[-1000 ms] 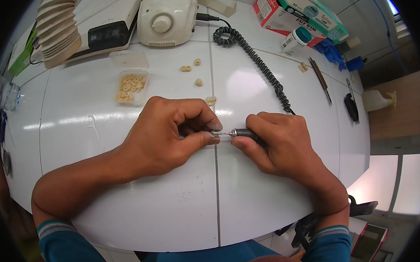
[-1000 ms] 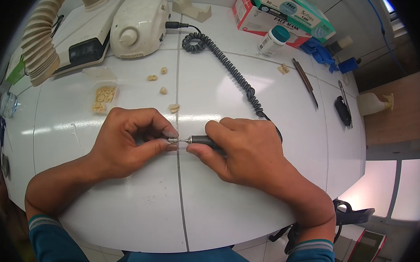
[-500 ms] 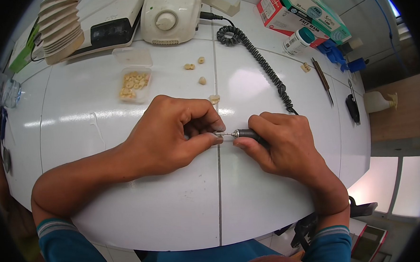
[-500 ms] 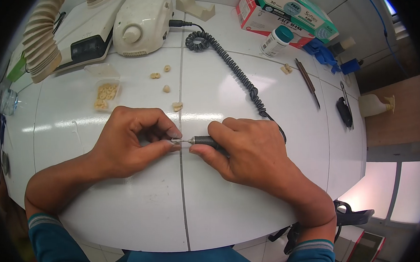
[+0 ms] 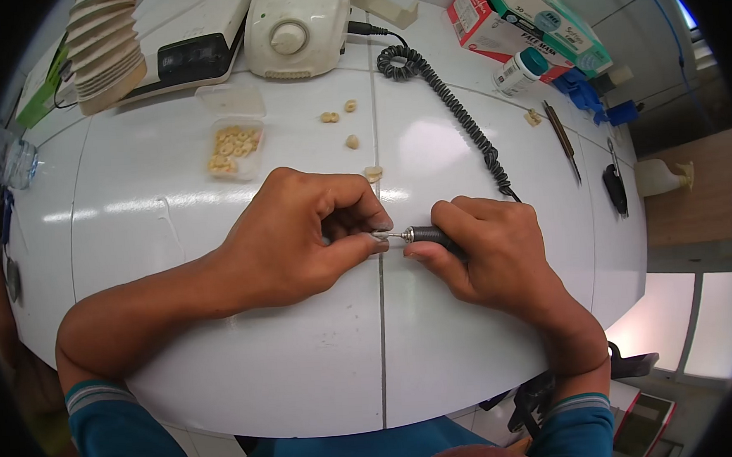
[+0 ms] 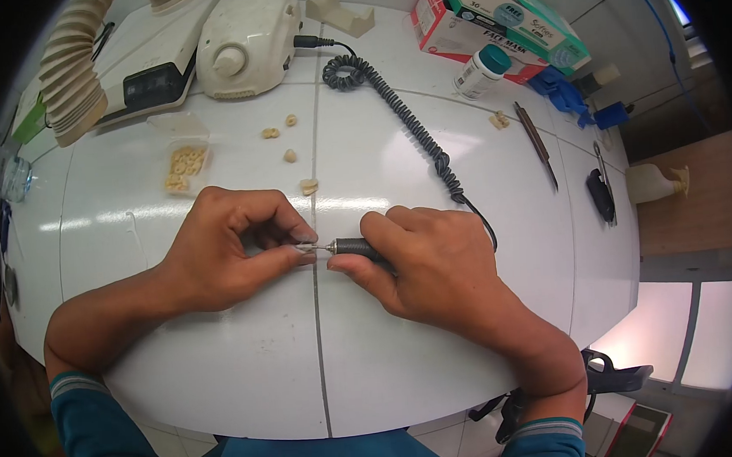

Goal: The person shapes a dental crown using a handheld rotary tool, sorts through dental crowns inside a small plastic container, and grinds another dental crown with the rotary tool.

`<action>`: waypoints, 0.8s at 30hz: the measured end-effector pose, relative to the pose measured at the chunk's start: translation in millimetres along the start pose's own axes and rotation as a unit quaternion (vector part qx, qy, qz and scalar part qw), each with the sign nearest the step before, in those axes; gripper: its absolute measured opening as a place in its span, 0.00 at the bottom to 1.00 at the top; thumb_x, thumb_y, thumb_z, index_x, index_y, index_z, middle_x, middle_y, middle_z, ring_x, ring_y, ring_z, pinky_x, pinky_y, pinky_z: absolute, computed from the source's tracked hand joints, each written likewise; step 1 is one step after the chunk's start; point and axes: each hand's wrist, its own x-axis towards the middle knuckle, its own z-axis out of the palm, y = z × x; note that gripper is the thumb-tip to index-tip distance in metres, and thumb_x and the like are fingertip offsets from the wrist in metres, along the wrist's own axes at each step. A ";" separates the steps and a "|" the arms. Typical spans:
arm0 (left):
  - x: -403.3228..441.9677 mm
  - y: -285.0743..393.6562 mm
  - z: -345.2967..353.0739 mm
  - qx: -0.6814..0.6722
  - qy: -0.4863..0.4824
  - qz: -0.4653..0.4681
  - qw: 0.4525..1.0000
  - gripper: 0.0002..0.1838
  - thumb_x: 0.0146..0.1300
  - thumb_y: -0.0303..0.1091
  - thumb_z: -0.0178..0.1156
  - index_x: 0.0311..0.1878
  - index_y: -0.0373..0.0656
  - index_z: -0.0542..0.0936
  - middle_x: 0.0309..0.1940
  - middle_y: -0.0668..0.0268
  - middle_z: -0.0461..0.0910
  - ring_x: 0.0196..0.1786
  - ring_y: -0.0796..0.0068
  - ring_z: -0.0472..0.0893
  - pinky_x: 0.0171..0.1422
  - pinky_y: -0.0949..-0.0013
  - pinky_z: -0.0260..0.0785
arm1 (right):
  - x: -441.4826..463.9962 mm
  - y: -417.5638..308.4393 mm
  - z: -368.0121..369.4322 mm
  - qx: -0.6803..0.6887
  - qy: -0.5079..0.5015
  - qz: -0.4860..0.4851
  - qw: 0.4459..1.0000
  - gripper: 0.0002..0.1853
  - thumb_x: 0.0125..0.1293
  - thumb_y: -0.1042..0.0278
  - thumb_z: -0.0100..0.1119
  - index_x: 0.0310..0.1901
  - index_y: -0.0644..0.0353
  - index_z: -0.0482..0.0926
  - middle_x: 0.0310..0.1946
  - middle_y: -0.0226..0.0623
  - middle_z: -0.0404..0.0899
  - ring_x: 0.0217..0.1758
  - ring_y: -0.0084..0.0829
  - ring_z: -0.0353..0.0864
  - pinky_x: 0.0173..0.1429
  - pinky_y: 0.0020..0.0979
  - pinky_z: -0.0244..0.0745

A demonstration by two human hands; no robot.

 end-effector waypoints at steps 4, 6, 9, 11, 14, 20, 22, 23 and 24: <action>-0.1 1.5 -0.2 0.001 0.002 -0.010 1.000 0.07 0.69 0.25 0.77 0.48 0.35 0.91 0.39 0.60 0.95 0.40 0.75 0.92 0.46 0.71 0.84 | 0.3 -1.5 -1.1 -0.004 -0.005 0.007 1.000 0.26 0.77 0.40 0.75 0.34 0.55 0.81 0.22 0.34 0.81 0.24 0.41 0.84 0.27 0.42 0.74; -0.2 1.7 -0.1 0.000 0.002 -0.013 1.000 0.07 0.69 0.25 0.77 0.48 0.35 0.91 0.39 0.60 0.95 0.40 0.75 0.92 0.46 0.71 0.83 | 0.1 -1.9 -1.2 -0.004 -0.008 0.011 1.000 0.26 0.77 0.40 0.75 0.33 0.55 0.81 0.22 0.34 0.81 0.24 0.41 0.84 0.27 0.43 0.74; 0.1 1.3 0.0 0.000 0.000 -0.012 1.000 0.07 0.69 0.25 0.77 0.48 0.35 0.91 0.39 0.60 0.95 0.40 0.76 0.92 0.46 0.71 0.83 | -0.2 -1.2 -0.3 -0.003 -0.005 0.010 1.000 0.26 0.77 0.40 0.74 0.33 0.55 0.81 0.23 0.34 0.81 0.24 0.41 0.84 0.27 0.43 0.74; 0.1 0.2 0.1 0.002 0.002 -0.007 1.000 0.07 0.70 0.25 0.77 0.48 0.35 0.91 0.39 0.60 0.95 0.40 0.76 0.92 0.46 0.71 0.83 | 0.3 -0.6 -0.1 -0.003 -0.004 0.006 1.000 0.26 0.77 0.40 0.74 0.33 0.55 0.81 0.23 0.34 0.81 0.24 0.41 0.84 0.27 0.43 0.74; -0.1 0.8 0.1 -0.005 0.002 -0.013 1.000 0.07 0.69 0.25 0.77 0.48 0.35 0.92 0.39 0.61 0.95 0.40 0.76 0.92 0.46 0.71 0.83 | 0.2 -0.5 -0.6 -0.004 -0.005 0.007 1.000 0.26 0.77 0.40 0.75 0.34 0.55 0.81 0.23 0.34 0.82 0.24 0.40 0.85 0.27 0.42 0.74; -0.3 3.1 -0.8 0.008 0.005 -0.018 1.000 0.07 0.69 0.25 0.77 0.48 0.35 0.92 0.39 0.61 0.95 0.40 0.76 0.92 0.46 0.71 0.83 | 0.0 0.7 -0.2 -0.005 -0.002 0.003 1.000 0.26 0.77 0.39 0.75 0.34 0.55 0.83 0.23 0.34 0.82 0.24 0.40 0.85 0.27 0.43 0.75; 0.0 2.2 -0.6 0.000 0.000 -0.020 1.000 0.07 0.69 0.25 0.77 0.48 0.35 0.92 0.39 0.61 0.95 0.40 0.75 0.92 0.46 0.71 0.83 | -0.9 -0.9 1.8 -0.002 0.003 0.010 1.000 0.26 0.77 0.39 0.75 0.34 0.55 0.83 0.23 0.34 0.83 0.24 0.41 0.86 0.27 0.43 0.75; -0.2 1.4 -0.4 -0.004 -0.002 -0.021 1.000 0.07 0.69 0.25 0.77 0.48 0.35 0.92 0.40 0.61 0.95 0.40 0.75 0.92 0.46 0.71 0.83 | -0.6 -0.6 1.7 -0.003 0.000 0.007 1.000 0.25 0.77 0.39 0.75 0.34 0.55 0.83 0.23 0.34 0.83 0.24 0.41 0.86 0.27 0.43 0.75; -0.7 1.0 -0.1 0.002 0.002 -0.016 1.000 0.08 0.69 0.26 0.77 0.48 0.36 0.92 0.40 0.61 0.95 0.40 0.74 0.92 0.46 0.70 0.83 | -0.3 0.3 0.6 -0.003 -0.003 0.005 1.000 0.25 0.77 0.39 0.75 0.35 0.55 0.83 0.24 0.34 0.84 0.24 0.41 0.86 0.27 0.43 0.75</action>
